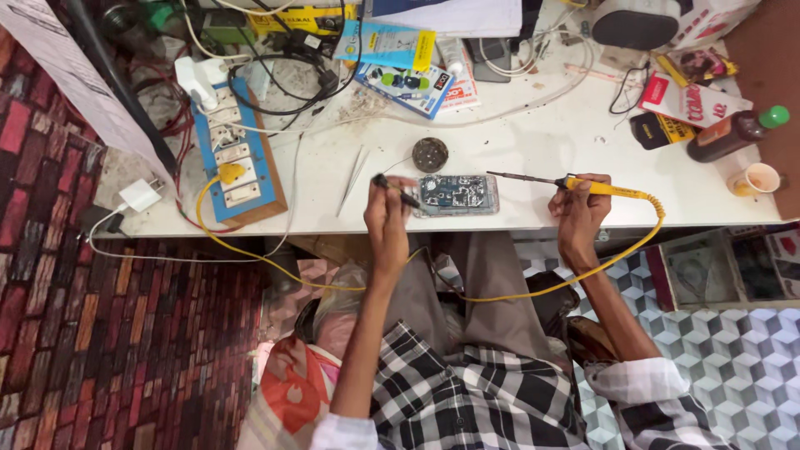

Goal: The person uses a soldering iron and solder wire to solder components on a small circuit board placed on a workbench. They repeatedly apply heat and solder to different points on the board while holding the board steady with the other hand.

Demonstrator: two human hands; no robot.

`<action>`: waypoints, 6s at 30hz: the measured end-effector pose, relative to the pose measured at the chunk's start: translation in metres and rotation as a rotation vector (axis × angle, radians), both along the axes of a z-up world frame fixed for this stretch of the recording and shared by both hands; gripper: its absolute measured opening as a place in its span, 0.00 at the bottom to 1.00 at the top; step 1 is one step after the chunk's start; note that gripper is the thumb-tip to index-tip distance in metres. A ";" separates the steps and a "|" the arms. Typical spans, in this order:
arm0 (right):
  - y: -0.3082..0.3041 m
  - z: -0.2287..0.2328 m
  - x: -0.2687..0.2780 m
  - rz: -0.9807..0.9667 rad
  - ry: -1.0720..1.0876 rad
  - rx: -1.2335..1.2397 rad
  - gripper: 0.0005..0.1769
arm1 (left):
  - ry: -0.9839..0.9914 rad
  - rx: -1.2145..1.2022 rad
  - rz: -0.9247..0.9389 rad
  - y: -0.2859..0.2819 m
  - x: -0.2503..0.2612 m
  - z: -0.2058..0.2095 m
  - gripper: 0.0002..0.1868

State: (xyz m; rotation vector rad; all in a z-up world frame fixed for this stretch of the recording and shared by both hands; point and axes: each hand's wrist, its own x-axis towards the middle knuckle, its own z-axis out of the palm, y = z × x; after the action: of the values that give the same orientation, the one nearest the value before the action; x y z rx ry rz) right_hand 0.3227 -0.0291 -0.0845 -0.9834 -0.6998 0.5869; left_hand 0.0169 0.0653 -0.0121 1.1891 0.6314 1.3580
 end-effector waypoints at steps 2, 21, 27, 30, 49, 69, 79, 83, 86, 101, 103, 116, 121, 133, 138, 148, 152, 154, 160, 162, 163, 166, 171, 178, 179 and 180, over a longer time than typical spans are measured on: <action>0.001 0.000 -0.002 -0.002 0.026 0.010 0.16 | 0.048 0.010 0.001 0.016 0.005 -0.006 0.20; -0.001 0.006 -0.011 -0.042 0.004 0.010 0.17 | 0.120 0.055 -0.051 0.035 0.046 -0.038 0.20; 0.003 0.003 -0.008 -0.006 -0.016 0.006 0.16 | 0.086 0.095 0.004 0.030 0.053 -0.043 0.20; 0.002 0.004 -0.007 -0.007 -0.004 0.002 0.15 | 0.105 0.089 0.066 0.024 0.057 -0.041 0.20; 0.024 0.026 0.007 -0.052 0.129 -0.107 0.18 | 0.211 0.102 0.051 0.029 0.061 -0.031 0.20; 0.022 0.032 -0.001 -0.061 0.013 -0.141 0.12 | 0.226 0.215 0.161 0.026 0.063 -0.030 0.22; -0.006 0.019 -0.015 -0.150 -0.181 -0.081 0.14 | 0.239 0.204 0.165 0.020 0.064 -0.030 0.20; -0.001 0.015 -0.013 -0.147 -0.032 -0.095 0.15 | 0.242 0.187 0.163 0.024 0.060 -0.029 0.20; -0.003 0.011 -0.009 -0.143 -0.008 -0.139 0.15 | 0.248 0.149 0.185 0.024 0.062 -0.030 0.20; 0.000 0.017 -0.011 0.004 -0.107 -0.136 0.15 | 0.214 0.151 0.195 0.024 0.064 -0.030 0.20; -0.001 0.019 -0.011 -0.004 -0.121 -0.136 0.15 | 0.202 0.157 0.191 0.023 0.065 -0.029 0.19; 0.000 0.019 -0.014 -0.152 -0.107 -0.147 0.14 | 0.243 0.148 0.238 0.020 0.065 -0.027 0.18; 0.000 0.013 -0.010 -0.120 -0.127 -0.138 0.14 | 0.258 0.137 0.255 0.021 0.065 -0.028 0.16; -0.001 0.010 -0.009 -0.100 -0.104 -0.142 0.13 | 0.283 0.161 0.277 0.016 0.062 -0.024 0.15; 0.001 0.012 -0.008 -0.101 -0.100 -0.103 0.14 | 0.291 0.148 0.291 0.016 0.065 -0.022 0.15; 0.002 0.009 -0.006 -0.081 -0.111 -0.113 0.15 | 0.304 0.163 0.314 0.015 0.066 -0.024 0.14; 0.002 0.013 -0.010 -0.087 -0.142 -0.100 0.15 | 0.290 0.176 0.274 0.018 0.064 -0.018 0.14; 0.001 0.016 -0.010 -0.085 -0.155 -0.121 0.15 | 0.348 0.193 0.227 0.022 0.063 -0.016 0.14; -0.002 0.021 -0.014 -0.082 -0.172 -0.160 0.15 | 0.224 0.137 0.037 0.028 0.070 -0.018 0.17; -0.001 0.023 -0.016 -0.079 -0.176 -0.145 0.15 | 0.216 0.123 0.048 0.030 0.073 -0.019 0.18; 0.000 0.024 -0.016 -0.080 -0.179 -0.132 0.15 | 0.227 0.150 0.078 0.031 0.075 -0.020 0.19; 0.000 0.026 -0.017 -0.089 -0.174 -0.142 0.15 | 0.210 0.123 0.070 0.032 0.078 -0.024 0.20; 0.000 0.025 -0.018 -0.101 -0.150 -0.167 0.15 | 0.199 0.187 0.038 0.034 0.078 -0.032 0.21; 0.003 0.022 -0.017 -0.097 -0.135 -0.140 0.15 | 0.196 0.110 -0.021 0.032 0.075 -0.031 0.20; 0.002 0.021 -0.017 -0.092 -0.137 -0.135 0.15 | 0.229 0.131 -0.023 0.031 0.073 -0.031 0.21; 0.001 0.021 -0.015 -0.089 -0.142 -0.136 0.15 | 0.235 0.141 -0.020 0.030 0.075 -0.031 0.20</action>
State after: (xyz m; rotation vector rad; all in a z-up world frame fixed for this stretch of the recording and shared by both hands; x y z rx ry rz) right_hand 0.3075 -0.0283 -0.0634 -1.1855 -0.7450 0.4951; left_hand 0.0914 0.0958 -0.0428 1.4795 0.6961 1.2728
